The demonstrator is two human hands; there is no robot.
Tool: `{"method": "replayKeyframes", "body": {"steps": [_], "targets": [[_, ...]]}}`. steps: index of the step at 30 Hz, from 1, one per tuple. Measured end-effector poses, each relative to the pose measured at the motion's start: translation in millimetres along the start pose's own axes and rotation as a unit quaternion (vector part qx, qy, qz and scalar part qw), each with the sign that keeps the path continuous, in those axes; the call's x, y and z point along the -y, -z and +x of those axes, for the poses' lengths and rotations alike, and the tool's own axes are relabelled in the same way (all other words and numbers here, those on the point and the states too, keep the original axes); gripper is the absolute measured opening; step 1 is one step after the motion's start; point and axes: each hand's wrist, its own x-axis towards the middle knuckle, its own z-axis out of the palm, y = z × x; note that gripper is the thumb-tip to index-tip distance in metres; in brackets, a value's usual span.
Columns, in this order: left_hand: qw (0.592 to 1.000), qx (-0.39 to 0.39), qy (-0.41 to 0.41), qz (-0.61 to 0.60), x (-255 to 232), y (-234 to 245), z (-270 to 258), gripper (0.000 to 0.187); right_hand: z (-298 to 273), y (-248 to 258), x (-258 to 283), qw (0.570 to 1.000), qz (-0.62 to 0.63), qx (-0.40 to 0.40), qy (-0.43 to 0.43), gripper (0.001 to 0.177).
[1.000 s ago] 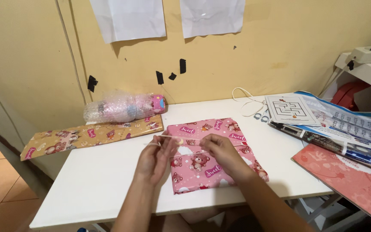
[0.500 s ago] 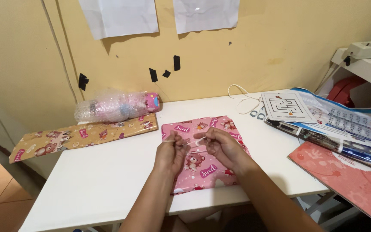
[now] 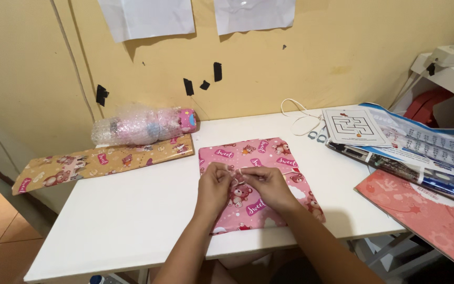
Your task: The person wraps two flat items with patterned paper and ties each with a white string. They then unwrap a cylindrical item from bubble wrap and rewrap it with bubble wrap. The wrapped items are placed on a nearby shelf.
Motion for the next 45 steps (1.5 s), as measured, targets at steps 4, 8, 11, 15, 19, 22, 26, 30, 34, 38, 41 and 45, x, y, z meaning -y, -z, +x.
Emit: {"method": "replayKeyframes", "body": {"steps": [4,8,11,15,19,22,26,30,34,38,41,45], "targets": [[1.0,-0.007,0.001,0.006,2,3,-1,0.027,-1,-1,-5,0.998,0.056,0.003,0.002,0.018],[0.998,0.018,0.049,0.02,1,3,-4,0.017,-6,-5,-2,0.999,0.043,-0.014,0.01,0.02],[0.998,0.031,0.038,0.05,4,1,-7,0.018,-7,-8,3,1.0,0.021,-0.022,0.007,0.023],[0.991,0.057,-0.046,0.113,6,3,-8,0.017,-9,-11,12,0.999,-0.028,-0.032,-0.001,0.024],[0.971,0.031,-0.133,0.196,4,2,-8,0.017,-14,-15,22,0.997,-0.057,-0.042,-0.021,0.025],[0.997,0.049,0.065,0.015,-1,1,-11,0.021,-15,-18,29,0.996,-0.082,-0.038,-0.015,0.029],[0.995,0.056,0.063,-0.044,-7,1,-11,0.021,-17,-20,33,0.997,-0.057,-0.043,-0.036,0.027],[0.993,-0.021,-0.045,0.107,-13,2,-12,0.034,-15,-18,27,0.993,-0.066,-0.095,-0.014,0.024],[0.95,-0.096,-0.188,0.231,-22,3,-16,0.038,-8,-10,17,0.986,-0.07,-0.154,-0.003,0.024],[0.891,-0.033,-0.138,0.431,-29,4,-23,0.024,-3,-6,6,0.987,0.031,-0.155,-0.005,0.019],[0.873,-0.022,-0.179,0.453,-28,2,-29,0.02,-4,-6,2,0.989,0.011,-0.145,-0.01,0.017],[0.822,-0.024,-0.185,0.538,-23,1,-28,0.013,-5,-7,4,0.992,-0.007,-0.127,0.0,0.015]]}}
